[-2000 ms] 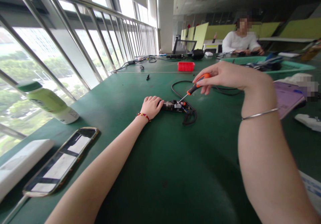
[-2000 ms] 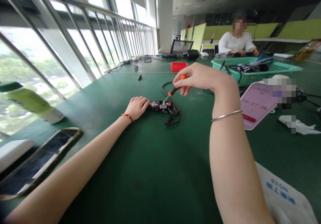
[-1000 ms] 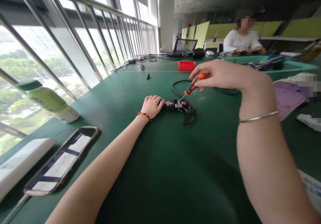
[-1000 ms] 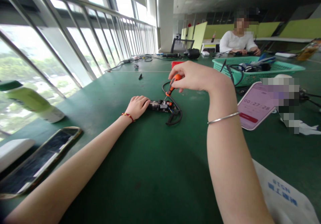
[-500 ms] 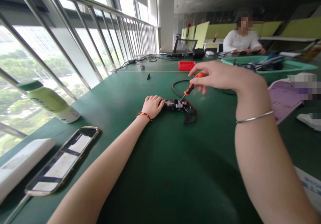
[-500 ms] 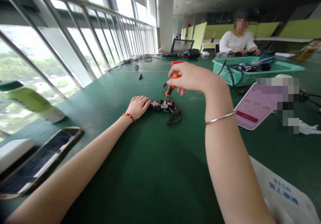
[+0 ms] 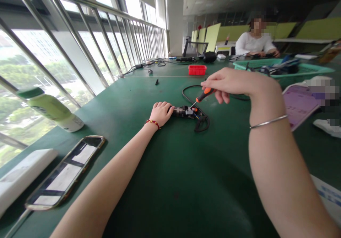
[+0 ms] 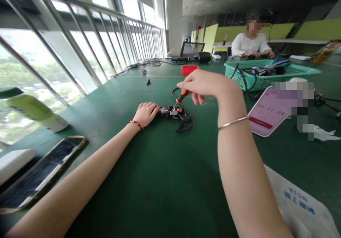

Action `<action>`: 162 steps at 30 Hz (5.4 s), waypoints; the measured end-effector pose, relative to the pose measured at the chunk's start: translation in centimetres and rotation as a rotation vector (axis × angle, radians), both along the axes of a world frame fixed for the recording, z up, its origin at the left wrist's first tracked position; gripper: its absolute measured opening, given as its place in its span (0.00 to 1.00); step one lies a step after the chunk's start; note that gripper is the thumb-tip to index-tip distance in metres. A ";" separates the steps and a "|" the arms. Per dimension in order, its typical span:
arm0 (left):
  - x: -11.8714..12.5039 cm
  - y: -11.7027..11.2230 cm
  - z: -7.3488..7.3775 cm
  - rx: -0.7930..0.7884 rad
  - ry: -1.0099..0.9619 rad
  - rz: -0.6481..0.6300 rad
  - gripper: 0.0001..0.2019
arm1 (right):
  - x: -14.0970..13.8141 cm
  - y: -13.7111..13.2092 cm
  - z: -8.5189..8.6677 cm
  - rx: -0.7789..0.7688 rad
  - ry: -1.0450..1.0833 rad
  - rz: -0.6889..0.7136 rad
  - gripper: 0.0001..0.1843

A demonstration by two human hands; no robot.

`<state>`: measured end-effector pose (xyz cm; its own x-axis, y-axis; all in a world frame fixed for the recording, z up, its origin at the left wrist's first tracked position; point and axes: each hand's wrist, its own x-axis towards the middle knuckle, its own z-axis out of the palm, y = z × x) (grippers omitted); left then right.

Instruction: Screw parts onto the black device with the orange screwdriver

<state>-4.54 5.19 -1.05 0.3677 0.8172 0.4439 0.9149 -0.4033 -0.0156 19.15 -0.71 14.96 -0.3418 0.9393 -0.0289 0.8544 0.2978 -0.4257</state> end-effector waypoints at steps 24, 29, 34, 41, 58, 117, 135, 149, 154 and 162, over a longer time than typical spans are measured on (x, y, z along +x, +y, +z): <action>0.1 0.0 0.2 -0.015 0.003 0.005 0.19 | -0.8 -1.1 0.6 0.082 -0.092 -0.024 0.19; 0.0 0.1 0.1 -0.007 0.002 0.005 0.19 | -0.3 -0.8 0.5 0.159 -0.048 0.044 0.22; 0.0 0.1 0.0 -0.002 0.010 0.003 0.19 | -1.0 -1.2 0.7 0.029 -0.105 0.010 0.23; -0.1 0.2 -0.1 0.004 -0.003 -0.004 0.20 | -1.1 -0.9 0.4 0.130 -0.034 0.000 0.23; -0.1 0.0 0.1 -0.012 -0.008 0.004 0.19 | -0.7 -1.1 0.6 0.080 -0.042 0.026 0.22; -0.1 0.0 -0.1 0.001 -0.008 0.000 0.20 | -1.7 -1.5 0.4 -0.041 -0.047 0.018 0.24; -0.1 0.1 -0.2 0.015 0.004 0.002 0.20 | -1.3 -1.2 0.5 -0.072 -0.100 0.010 0.26; -0.1 0.1 -0.1 0.009 0.007 0.008 0.19 | -1.0 -1.1 0.5 0.063 -0.100 0.046 0.21; 0.0 0.1 -0.1 0.008 0.016 0.009 0.20 | -1.0 -1.0 0.4 -0.103 -0.112 -0.017 0.24; -0.1 0.1 -0.2 0.015 0.005 0.005 0.20 | -0.9 -1.1 0.5 0.058 -0.137 0.049 0.18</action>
<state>-4.60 5.30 -1.23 0.3657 0.8123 0.4543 0.9170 -0.3981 -0.0263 18.22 -1.76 15.48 -0.3841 0.9230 -0.0249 0.8872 0.3615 -0.2868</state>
